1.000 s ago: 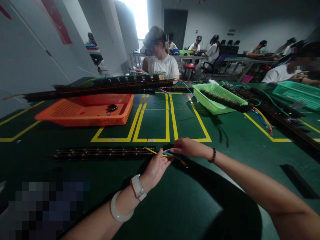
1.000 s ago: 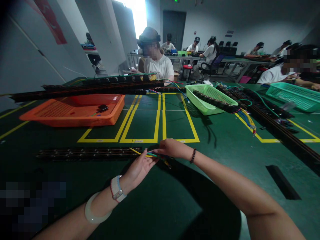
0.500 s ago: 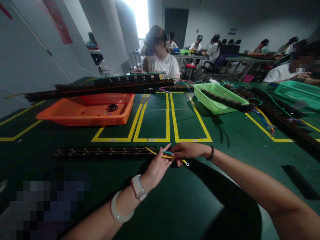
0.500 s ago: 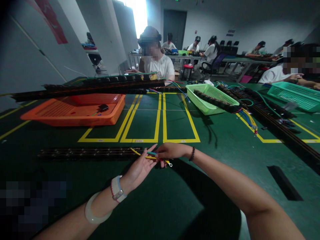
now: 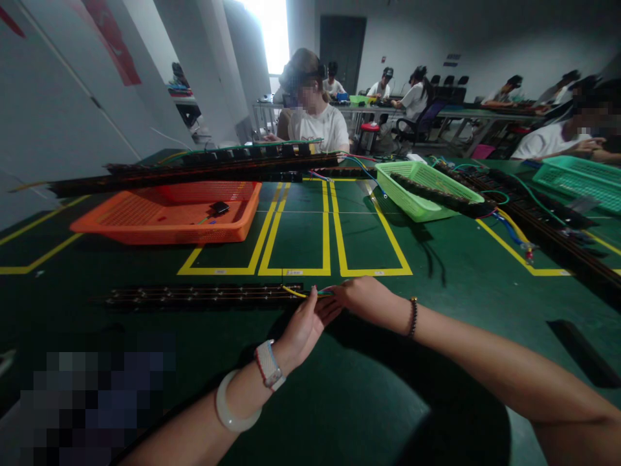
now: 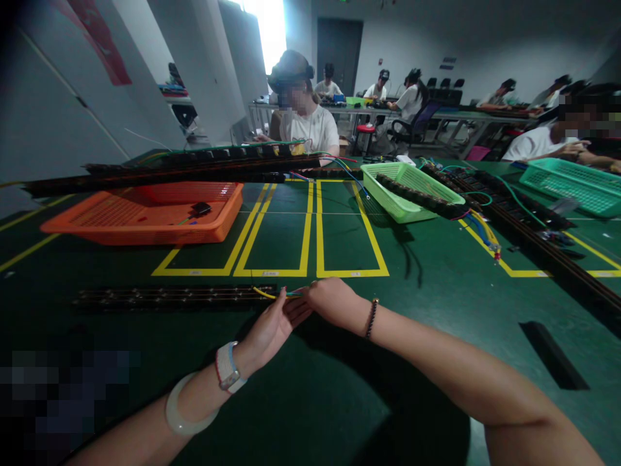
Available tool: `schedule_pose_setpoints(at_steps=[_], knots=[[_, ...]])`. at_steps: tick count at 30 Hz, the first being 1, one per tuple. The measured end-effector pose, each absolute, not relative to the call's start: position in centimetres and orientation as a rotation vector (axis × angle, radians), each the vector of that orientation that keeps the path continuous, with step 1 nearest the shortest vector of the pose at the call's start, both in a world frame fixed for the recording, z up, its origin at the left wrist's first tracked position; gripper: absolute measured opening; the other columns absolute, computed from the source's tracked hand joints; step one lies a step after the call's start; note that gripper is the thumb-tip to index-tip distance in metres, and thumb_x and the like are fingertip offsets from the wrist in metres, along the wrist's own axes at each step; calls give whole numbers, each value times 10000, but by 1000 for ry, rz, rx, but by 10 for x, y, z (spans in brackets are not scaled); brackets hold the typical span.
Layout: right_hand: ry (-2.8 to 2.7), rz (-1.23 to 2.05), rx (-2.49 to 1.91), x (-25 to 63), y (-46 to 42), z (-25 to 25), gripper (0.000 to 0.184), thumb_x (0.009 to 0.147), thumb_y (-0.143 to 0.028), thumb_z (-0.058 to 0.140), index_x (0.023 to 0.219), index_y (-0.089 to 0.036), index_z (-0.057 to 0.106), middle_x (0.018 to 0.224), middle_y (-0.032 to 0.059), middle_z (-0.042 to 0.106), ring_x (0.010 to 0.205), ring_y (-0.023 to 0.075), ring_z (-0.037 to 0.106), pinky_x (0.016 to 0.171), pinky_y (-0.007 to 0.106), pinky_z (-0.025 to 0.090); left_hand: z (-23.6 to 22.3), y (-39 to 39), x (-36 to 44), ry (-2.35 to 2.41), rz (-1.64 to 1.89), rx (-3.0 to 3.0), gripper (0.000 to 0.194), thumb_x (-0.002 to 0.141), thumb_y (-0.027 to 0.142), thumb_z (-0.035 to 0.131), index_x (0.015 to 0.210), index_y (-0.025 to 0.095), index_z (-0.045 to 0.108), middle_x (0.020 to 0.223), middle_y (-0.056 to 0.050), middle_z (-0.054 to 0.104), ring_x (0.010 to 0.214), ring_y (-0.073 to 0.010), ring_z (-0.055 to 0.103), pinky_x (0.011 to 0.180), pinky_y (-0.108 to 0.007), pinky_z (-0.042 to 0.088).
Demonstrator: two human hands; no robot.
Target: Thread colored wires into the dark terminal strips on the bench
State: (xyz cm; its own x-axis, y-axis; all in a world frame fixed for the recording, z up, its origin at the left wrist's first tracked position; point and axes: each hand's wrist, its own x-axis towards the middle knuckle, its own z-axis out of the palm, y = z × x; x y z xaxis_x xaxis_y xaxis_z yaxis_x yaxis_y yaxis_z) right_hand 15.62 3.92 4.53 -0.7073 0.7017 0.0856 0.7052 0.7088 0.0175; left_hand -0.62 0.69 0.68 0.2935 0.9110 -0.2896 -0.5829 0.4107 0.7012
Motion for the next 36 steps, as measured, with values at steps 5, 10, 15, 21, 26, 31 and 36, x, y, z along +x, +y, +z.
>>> schedule_pose_setpoints(at_steps=[5, 10, 15, 21, 26, 31, 36], knots=[[-2833, -639, -1056, 149, 27, 21, 365, 903, -51, 371, 1231, 16, 516, 864, 148, 640, 649, 161, 617, 499, 265, 416, 7, 8, -5, 755, 1094, 536, 258, 903, 318, 523, 989, 103, 638, 1060, -125, 657, 1027, -201, 605, 998, -378, 414], [-2756, -746, -1004, 147, 24, 3, 379, 899, -33, 361, 1248, 48, 483, 890, 150, 633, 665, 161, 607, 529, 281, 454, 11, 8, -4, 773, 1057, 539, 224, 908, 272, 513, 978, 97, 633, 1052, -127, 655, 1072, -210, 583, 1004, -380, 410], [-2720, -635, -864, 156, 20, 17, 373, 924, -119, 396, 1273, -17, 480, 925, 124, 616, 755, 180, 583, 645, 321, 481, 8, 9, -6, 798, 1081, 519, 170, 885, 266, 556, 898, 116, 635, 997, -102, 668, 1006, -192, 608, 968, -360, 433], [-2579, -637, -614, 175, 2, 24, 243, 924, -131, 419, 1043, -129, 631, 1003, 91, 604, 872, 176, 555, 817, 344, 461, 4, 9, -8, 789, 1056, 604, 301, 868, 361, 572, 931, 87, 681, 997, -133, 678, 953, -202, 622, 903, -321, 450], [-2509, -723, -801, 184, -8, 6, 250, 896, -121, 467, 1078, -97, 637, 1045, 107, 600, 918, 189, 546, 882, 359, 457, 8, 8, -6, 737, 1034, 643, 394, 876, 422, 540, 979, 68, 680, 1080, -160, 659, 1058, -235, 591, 1012, -372, 387], [-2445, -670, -1048, 186, -14, -8, 331, 869, -117, 494, 1183, -92, 598, 1165, 143, 577, 1044, 241, 528, 935, 423, 440, 9, 9, -5, 725, 1044, 637, 373, 897, 390, 515, 999, 66, 669, 1125, -172, 643, 1113, -242, 572, 1057, -400, 352], [-2434, -667, -1075, 182, -15, -8, 328, 863, -114, 503, 1174, -130, 604, 1183, 126, 586, 1041, 254, 532, 922, 449, 436, 5, 11, -7, 706, 1043, 627, 335, 898, 351, 520, 1016, 72, 662, 1140, -163, 640, 1136, -241, 560, 1063, -397, 352]])
